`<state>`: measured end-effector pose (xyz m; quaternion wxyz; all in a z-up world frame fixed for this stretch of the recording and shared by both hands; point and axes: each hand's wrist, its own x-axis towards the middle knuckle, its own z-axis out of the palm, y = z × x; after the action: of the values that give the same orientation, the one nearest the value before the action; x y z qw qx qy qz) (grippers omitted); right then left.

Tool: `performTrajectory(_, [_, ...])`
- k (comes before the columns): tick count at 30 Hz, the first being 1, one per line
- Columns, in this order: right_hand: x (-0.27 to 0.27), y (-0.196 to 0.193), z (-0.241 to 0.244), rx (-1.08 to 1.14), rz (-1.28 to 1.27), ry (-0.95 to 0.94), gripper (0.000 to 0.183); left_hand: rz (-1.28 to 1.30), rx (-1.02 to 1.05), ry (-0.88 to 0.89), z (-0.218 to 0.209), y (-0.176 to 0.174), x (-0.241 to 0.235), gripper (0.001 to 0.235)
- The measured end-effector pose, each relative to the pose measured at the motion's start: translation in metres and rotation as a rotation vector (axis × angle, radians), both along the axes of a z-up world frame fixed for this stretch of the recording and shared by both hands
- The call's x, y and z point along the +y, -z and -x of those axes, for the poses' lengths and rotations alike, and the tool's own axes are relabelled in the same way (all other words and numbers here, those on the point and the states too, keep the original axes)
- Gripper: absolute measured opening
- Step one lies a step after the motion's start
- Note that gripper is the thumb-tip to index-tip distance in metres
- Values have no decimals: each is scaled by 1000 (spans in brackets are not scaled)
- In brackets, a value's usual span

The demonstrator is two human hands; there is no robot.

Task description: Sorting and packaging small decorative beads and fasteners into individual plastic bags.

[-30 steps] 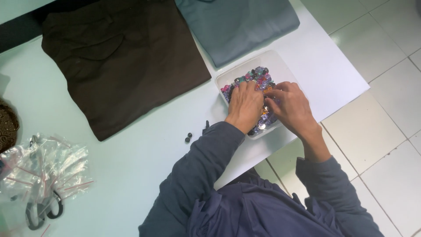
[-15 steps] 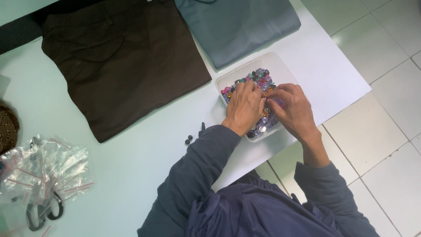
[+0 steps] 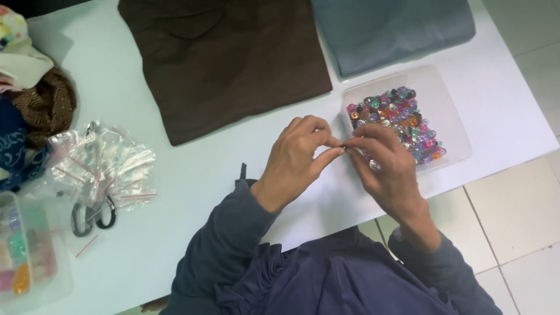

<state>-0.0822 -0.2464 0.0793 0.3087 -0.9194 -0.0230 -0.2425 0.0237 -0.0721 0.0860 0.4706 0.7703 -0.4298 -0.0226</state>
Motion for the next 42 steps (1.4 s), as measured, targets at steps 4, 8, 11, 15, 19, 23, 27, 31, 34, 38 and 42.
performTrajectory(4, [40, 20, -16, 17, -69, -67, 15, -28, 68, -60, 1, 14, 46, 10])
performTrajectory(8, [62, 56, -35, 106, -71, -133, 12, -135, 114, -177, 1, 53, 68, 10])
performTrajectory(11, [70, 77, -42, 167, -35, -131, 12, -201, 109, -232, 1, 78, 74, 11])
performTrajectory(15, [74, 86, -45, 199, 17, -124, 11, -276, 123, -259, 1, 91, 74, 11])
performTrajectory(19, [72, 82, -43, 234, 18, -133, 12, -314, 171, -246, 1, 90, 74, 14])
performTrajectory(23, [69, 75, -39, 233, -32, -136, 13, -303, 204, -252, 2, 80, 73, 17])
performTrajectory(27, [69, 32, -17, 202, -93, -153, 17, -241, 162, -242, 4, 54, 65, 18])
performTrajectory(31, [43, 2, 11, 119, -137, -128, 16, -110, 85, -151, 9, 27, 26, 13])
performTrajectory(34, [5, -17, 22, 62, -115, -36, 15, -23, -16, -39, 14, 25, -17, 11])
performTrajectory(38, [-59, -3, 32, 96, 20, 152, 10, -60, -123, 65, 23, 48, -84, 12])
performTrajectory(42, [-90, 22, 30, 353, 117, 277, 18, -260, -234, 84, 27, 71, -130, 18])
